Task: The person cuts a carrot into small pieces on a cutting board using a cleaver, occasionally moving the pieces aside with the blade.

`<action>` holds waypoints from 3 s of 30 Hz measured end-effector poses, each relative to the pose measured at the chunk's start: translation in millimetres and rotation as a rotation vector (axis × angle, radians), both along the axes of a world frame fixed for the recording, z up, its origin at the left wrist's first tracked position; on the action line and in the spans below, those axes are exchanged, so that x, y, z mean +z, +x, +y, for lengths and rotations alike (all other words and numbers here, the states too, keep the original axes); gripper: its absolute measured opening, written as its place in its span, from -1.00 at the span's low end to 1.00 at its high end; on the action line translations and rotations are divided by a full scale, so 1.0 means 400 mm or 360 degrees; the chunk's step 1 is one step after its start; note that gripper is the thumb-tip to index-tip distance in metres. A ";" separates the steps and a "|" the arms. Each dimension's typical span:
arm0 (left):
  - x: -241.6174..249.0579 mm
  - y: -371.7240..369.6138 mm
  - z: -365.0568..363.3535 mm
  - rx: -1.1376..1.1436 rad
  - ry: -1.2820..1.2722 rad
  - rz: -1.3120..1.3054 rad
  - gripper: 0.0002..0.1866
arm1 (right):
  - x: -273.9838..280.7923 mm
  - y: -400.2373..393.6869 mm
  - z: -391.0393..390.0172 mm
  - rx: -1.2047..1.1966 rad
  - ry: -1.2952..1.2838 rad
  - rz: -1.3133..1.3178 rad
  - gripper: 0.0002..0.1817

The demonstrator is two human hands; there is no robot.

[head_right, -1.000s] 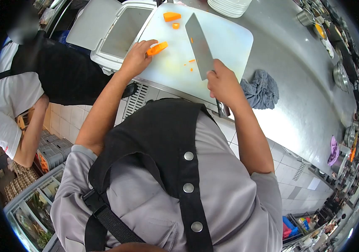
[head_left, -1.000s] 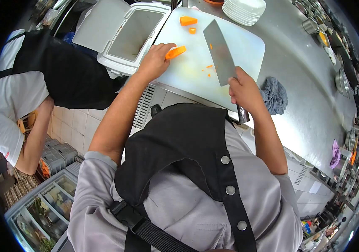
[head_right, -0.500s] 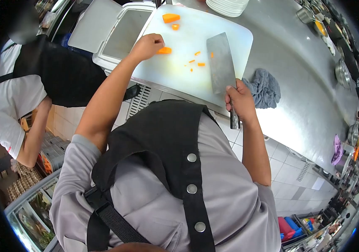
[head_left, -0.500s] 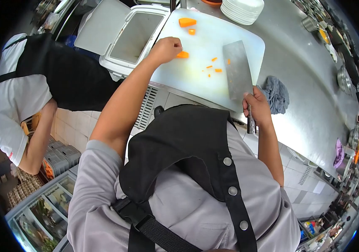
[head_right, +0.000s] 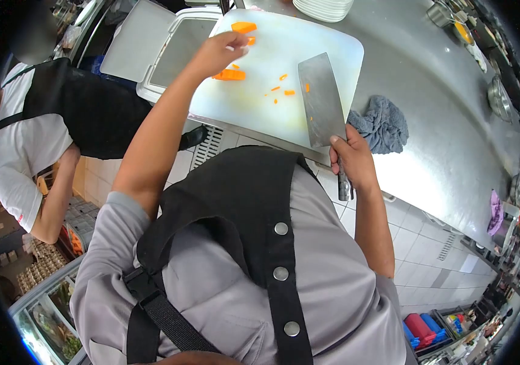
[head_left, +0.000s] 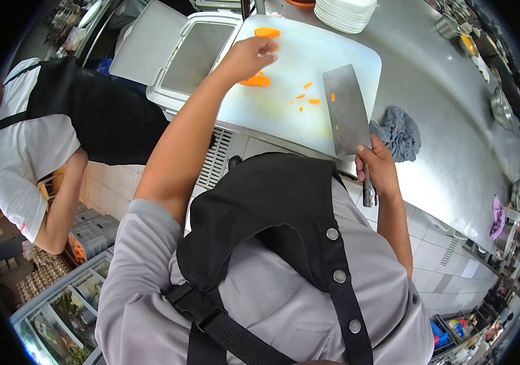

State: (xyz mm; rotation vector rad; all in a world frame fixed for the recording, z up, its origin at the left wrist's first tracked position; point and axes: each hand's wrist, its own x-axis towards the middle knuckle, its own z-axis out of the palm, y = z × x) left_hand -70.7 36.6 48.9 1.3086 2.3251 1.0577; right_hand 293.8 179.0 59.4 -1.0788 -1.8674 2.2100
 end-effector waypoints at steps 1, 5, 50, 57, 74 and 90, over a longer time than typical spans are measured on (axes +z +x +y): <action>-0.012 -0.005 -0.034 -0.0008 -0.0007 0.0007 -0.67 | 0.002 0.004 -0.002 -0.0017 -0.0019 0.0025 -0.81; -0.106 0.002 -0.174 -0.0014 -0.0105 0.0276 -0.70 | -0.014 0.033 -0.001 0.0031 -0.0117 0.0076 -0.80; -0.163 0.126 -0.226 0.0226 0.0327 0.0609 -0.66 | 0.015 -0.156 -0.066 0.0581 0.0000 0.0058 -0.75; -0.162 0.131 -0.224 0.0191 0.0342 0.0627 -0.57 | 0.012 -0.178 -0.066 0.0610 -0.0112 -0.0024 -0.76; -0.166 0.130 -0.223 0.0156 0.0332 0.0637 -0.60 | 0.076 -0.197 -0.094 0.0701 0.0195 -0.0177 -0.77; -0.169 0.129 -0.221 0.0217 0.0317 0.0622 -0.58 | 0.094 -0.197 -0.071 0.0630 0.0024 -0.0173 -0.79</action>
